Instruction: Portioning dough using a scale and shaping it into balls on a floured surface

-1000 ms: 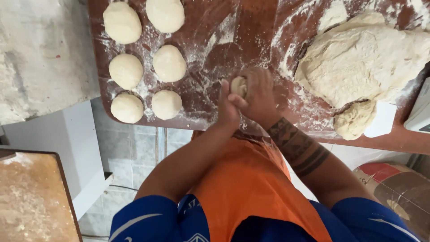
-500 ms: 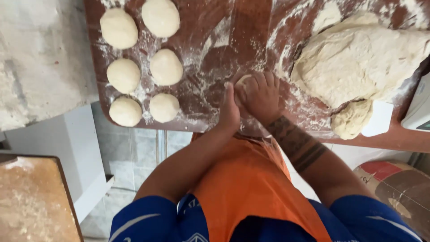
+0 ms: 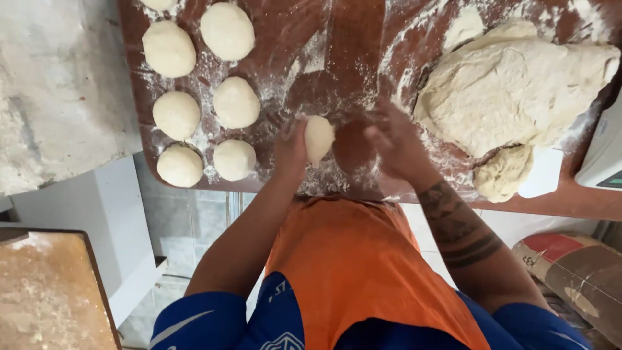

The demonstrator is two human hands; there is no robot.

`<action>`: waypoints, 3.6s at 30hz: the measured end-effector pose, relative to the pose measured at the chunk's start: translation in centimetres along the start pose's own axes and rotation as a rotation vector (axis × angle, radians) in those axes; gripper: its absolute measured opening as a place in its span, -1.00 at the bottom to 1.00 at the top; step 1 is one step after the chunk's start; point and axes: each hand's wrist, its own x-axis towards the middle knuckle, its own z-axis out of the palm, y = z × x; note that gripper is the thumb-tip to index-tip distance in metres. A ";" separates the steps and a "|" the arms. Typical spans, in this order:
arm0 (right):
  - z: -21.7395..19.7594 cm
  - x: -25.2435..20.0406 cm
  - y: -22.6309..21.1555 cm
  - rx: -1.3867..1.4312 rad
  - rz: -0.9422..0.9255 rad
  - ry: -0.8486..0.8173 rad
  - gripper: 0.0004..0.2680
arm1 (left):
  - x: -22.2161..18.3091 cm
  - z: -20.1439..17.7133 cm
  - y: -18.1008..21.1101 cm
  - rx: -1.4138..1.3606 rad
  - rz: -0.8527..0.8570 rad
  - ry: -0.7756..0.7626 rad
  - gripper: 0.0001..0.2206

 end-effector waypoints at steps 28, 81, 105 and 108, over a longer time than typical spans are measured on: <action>-1.5 -9.2 10.3 -0.358 0.520 -0.056 -0.63 | 13.0 0.6 -4.7 0.763 0.329 -0.184 -0.51; -11.0 -17.8 23.5 -0.820 0.403 0.582 -0.25 | -5.6 -0.9 -0.9 0.703 0.162 0.070 -0.59; -20.2 -11.9 11.1 1.387 0.494 0.327 -0.30 | -13.5 21.7 -2.5 0.035 0.112 -0.527 -0.34; -17.5 -10.5 11.0 1.249 0.337 0.242 -0.34 | -8.4 22.4 -6.8 0.322 0.199 -0.166 -0.43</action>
